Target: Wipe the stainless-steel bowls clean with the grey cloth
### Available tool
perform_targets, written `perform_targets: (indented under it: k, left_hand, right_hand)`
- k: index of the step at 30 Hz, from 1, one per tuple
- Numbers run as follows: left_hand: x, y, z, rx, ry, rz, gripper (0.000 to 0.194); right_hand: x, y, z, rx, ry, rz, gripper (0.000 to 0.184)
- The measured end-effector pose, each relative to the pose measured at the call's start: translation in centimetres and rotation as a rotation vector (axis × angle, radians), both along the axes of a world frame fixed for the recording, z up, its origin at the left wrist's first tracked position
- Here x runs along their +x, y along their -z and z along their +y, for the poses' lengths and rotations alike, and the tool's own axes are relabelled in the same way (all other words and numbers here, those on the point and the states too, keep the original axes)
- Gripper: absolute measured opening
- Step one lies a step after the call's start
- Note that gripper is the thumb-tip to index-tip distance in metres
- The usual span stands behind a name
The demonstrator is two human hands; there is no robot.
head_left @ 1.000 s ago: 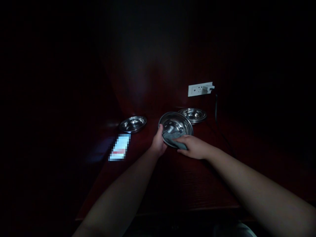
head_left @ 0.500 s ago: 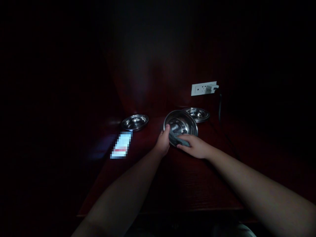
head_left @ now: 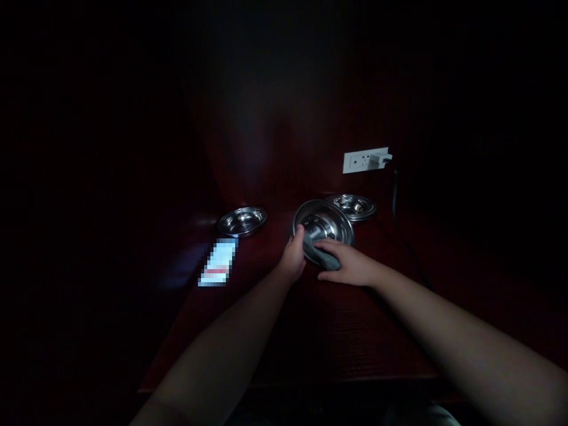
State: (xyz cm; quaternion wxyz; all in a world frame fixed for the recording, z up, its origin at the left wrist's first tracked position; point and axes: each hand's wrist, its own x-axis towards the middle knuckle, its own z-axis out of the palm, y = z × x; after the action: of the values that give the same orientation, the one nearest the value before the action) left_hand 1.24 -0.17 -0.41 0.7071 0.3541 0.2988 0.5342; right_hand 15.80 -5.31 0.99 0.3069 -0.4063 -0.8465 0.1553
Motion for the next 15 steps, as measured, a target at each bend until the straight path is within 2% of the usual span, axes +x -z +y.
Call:
perform_targets:
  k: [2,5,7,13,15]
  left_hand:
    - [0.0,-0.1,0.0,-0.015,-0.003,0.005,0.056]
    - [0.1,0.0,0.0,-0.006,0.005,-0.006,0.055]
    - [0.1,0.0,0.1,0.000,0.015,-0.014,0.055]
    - [0.2,-0.2,-0.1,-0.039,-0.001,-0.021,0.055]
    - [0.1,-0.4,-0.2,-0.042,0.006,-0.026,0.054]
  right_hand:
    - [0.0,-0.1,-0.1,0.009,0.002,-0.016,0.063]
    - [-0.1,-0.3,-0.3,0.024,-0.018,-0.037,0.040]
    - [-0.1,-0.4,-0.5,0.032,-0.047,-0.044,0.033]
    - [-0.2,-1.0,-0.9,0.015,-0.093,0.004,0.036]
    - [-0.2,-1.1,-1.0,-0.017,-0.083,-0.004,0.043]
